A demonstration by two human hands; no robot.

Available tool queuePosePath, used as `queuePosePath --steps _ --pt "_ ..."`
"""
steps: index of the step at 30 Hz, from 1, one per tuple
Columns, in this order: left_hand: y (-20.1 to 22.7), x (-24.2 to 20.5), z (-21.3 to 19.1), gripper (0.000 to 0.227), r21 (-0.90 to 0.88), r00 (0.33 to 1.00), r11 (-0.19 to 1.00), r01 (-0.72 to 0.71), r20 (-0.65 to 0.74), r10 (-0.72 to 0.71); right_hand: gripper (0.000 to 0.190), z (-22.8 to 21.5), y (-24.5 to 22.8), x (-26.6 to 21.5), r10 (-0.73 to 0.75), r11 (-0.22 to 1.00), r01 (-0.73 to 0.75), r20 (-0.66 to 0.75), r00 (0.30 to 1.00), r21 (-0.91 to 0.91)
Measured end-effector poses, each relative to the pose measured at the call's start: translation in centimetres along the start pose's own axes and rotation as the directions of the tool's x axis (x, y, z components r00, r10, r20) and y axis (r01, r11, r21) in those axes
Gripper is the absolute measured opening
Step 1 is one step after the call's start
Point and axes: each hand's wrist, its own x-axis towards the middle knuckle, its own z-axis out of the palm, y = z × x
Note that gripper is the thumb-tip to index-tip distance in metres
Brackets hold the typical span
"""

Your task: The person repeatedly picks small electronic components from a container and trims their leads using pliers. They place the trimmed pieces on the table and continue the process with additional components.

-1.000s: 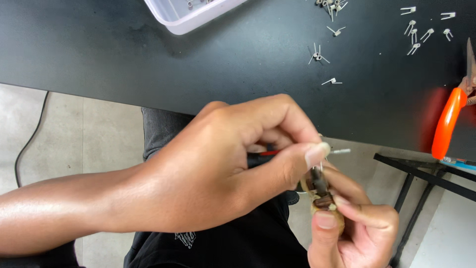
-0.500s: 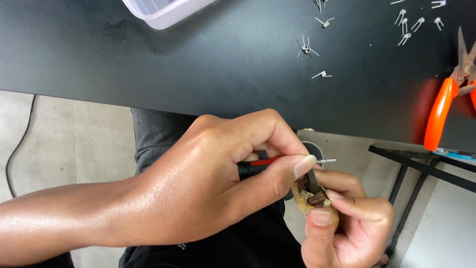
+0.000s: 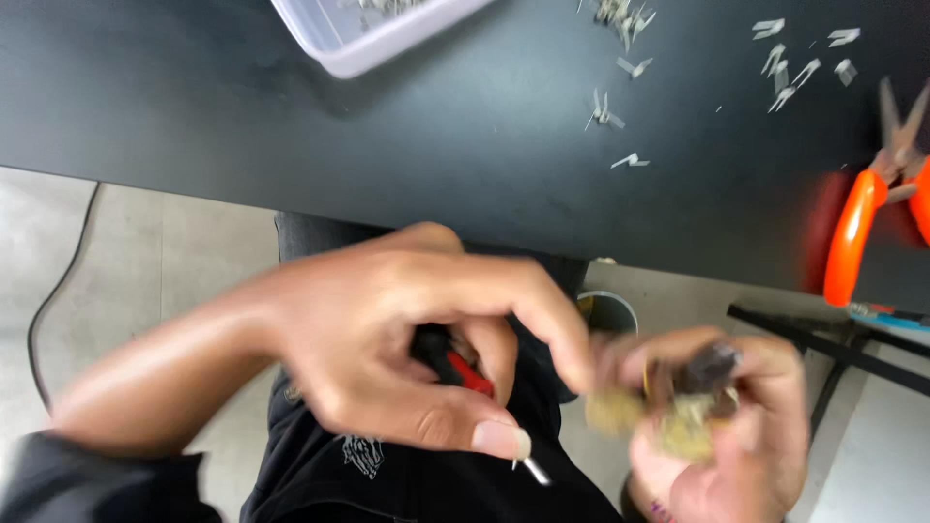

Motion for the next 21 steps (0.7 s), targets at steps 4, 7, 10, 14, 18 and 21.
queuePosePath --steps 4,7,10,14,18,21 --pt "-2.5 1.0 1.8 0.026 -0.222 0.994 0.974 -0.041 0.088 0.062 0.029 0.5 -1.7 0.8 0.361 0.915 -0.399 0.313 0.879 0.065" --pt "-3.4 1.4 2.9 0.024 -0.378 0.992 0.925 -0.025 0.106 0.070 0.024 1.1 0.5 -1.7 -0.283 0.958 0.288 0.153 0.947 -0.011" --pt "-3.7 1.4 3.2 0.025 -0.352 0.995 0.935 -0.034 0.077 0.065 0.048 0.0 0.0 -1.6 -0.314 0.929 0.365 0.411 0.856 -0.051" --pt "-3.6 1.3 3.5 0.022 -0.342 0.997 0.938 -0.054 0.037 0.071 0.038 2.7 -1.9 -2.4 -0.156 0.911 0.265 0.331 0.931 -0.315" --pt "-4.1 1.6 3.0 0.036 -0.192 0.995 0.977 -0.090 0.034 0.099 0.043 1.4 0.2 -3.0 -0.356 0.797 0.468 0.328 0.875 -0.383" --pt "-5.2 0.6 3.2 0.069 -0.103 0.988 0.989 -0.109 -0.121 0.096 0.075 0.3 1.1 -2.3 -0.430 0.736 0.552 0.360 0.828 -0.392"
